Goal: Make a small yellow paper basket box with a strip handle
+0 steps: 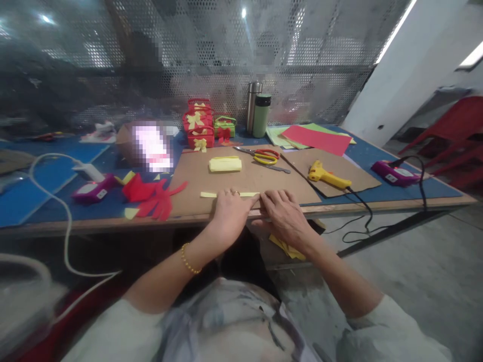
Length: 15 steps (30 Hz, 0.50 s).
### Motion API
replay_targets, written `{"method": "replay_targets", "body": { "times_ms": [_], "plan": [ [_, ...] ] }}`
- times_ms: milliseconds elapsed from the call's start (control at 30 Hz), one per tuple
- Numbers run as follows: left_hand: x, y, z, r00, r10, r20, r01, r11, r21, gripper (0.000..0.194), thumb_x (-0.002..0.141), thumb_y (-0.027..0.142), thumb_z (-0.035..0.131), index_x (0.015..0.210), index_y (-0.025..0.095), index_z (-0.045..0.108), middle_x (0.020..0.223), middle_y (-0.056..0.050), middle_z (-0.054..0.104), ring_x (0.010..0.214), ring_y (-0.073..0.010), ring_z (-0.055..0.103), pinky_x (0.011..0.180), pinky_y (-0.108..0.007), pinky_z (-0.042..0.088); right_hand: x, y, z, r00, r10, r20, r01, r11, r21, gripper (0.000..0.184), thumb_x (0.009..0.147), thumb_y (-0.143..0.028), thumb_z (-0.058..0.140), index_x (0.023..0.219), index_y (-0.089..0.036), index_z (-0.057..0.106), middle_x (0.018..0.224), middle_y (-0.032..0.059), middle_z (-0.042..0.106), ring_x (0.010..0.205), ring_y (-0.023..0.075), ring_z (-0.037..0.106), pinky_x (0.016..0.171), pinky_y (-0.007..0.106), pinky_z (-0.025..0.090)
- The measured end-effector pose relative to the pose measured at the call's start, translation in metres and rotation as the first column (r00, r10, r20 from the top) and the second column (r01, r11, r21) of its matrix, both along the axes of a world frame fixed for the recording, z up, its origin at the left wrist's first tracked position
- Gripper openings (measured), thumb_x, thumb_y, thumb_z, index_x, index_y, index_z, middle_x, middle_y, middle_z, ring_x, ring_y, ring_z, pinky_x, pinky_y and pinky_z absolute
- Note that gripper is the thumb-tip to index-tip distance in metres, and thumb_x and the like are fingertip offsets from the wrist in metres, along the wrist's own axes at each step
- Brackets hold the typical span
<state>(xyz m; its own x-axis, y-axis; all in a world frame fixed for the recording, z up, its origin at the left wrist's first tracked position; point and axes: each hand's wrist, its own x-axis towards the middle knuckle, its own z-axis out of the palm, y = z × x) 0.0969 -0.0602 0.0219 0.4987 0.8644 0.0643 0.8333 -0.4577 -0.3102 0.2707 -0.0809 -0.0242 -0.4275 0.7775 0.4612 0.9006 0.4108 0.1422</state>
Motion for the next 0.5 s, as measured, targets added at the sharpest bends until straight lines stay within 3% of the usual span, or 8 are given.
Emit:
{"method": "replay_targets", "body": {
  "times_ms": [500],
  "plan": [
    [-0.012, -0.006, -0.014, 0.998, -0.019, 0.064, 0.012, 0.995, 0.102, 0.050, 0.101, 0.008, 0.041, 0.146, 0.021, 0.060, 0.109, -0.023, 0.069, 0.097, -0.0317, 0.066, 0.084, -0.042, 0.044, -0.007, 0.002, -0.007, 0.998, -0.056, 0.028, 0.055, 0.998, 0.017, 0.055, 0.096, -0.064, 0.063, 0.118, -0.014, 0.066, 0.108, 0.0147, 0.068, 0.100, 0.0301, 0.055, 0.110, 0.047, 0.029]
  ]
}}
